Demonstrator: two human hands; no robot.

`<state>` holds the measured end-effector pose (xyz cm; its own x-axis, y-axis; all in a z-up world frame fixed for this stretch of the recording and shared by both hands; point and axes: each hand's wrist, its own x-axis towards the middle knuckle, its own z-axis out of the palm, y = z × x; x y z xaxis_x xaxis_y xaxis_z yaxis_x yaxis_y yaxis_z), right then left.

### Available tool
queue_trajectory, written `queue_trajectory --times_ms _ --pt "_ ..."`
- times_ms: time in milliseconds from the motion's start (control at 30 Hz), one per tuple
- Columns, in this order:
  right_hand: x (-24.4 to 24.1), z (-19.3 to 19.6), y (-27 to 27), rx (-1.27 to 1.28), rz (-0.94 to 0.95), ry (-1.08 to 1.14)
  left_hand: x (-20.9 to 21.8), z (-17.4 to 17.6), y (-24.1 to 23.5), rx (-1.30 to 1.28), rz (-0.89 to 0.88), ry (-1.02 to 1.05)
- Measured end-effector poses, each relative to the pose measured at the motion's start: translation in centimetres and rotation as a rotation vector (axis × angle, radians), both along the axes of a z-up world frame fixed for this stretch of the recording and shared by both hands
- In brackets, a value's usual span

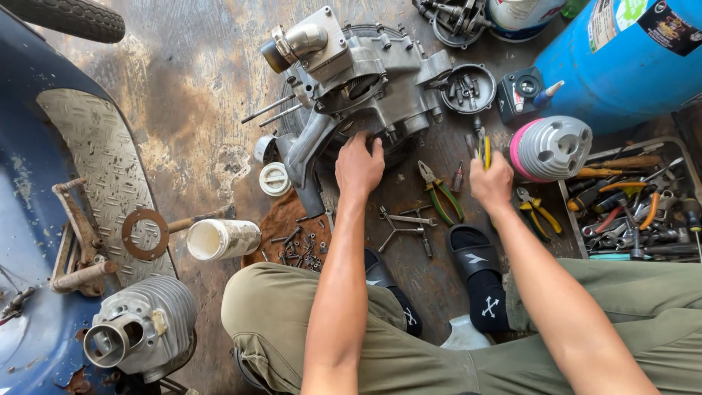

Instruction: The person sits on the floor and works on a disassembled scooter engine block. They use a yellow utility knife to scrape the engine casing and then handle small metal rings, placing them into the engine assembly.

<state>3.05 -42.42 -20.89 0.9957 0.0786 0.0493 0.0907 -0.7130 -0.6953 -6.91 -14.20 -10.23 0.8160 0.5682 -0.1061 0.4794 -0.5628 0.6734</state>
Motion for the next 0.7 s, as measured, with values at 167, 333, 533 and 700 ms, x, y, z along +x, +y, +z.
queue_trajectory --times_ms 167,333,533,700 --pt "2.5 10.7 3.6 0.144 0.133 0.143 1.8 1.3 -2.4 0.265 -0.084 -0.176" --pt "5.1 13.4 4.1 0.1 0.36 0.189 3.3 1.4 -4.3 0.388 -0.16 -0.133" --pt "6.4 14.4 4.8 0.553 0.427 0.398 3.9 -1.3 -4.9 0.372 -0.255 0.14" --pt "6.6 8.4 3.6 1.285 0.395 0.591 4.0 -1.5 -5.1 0.423 -0.271 0.132"
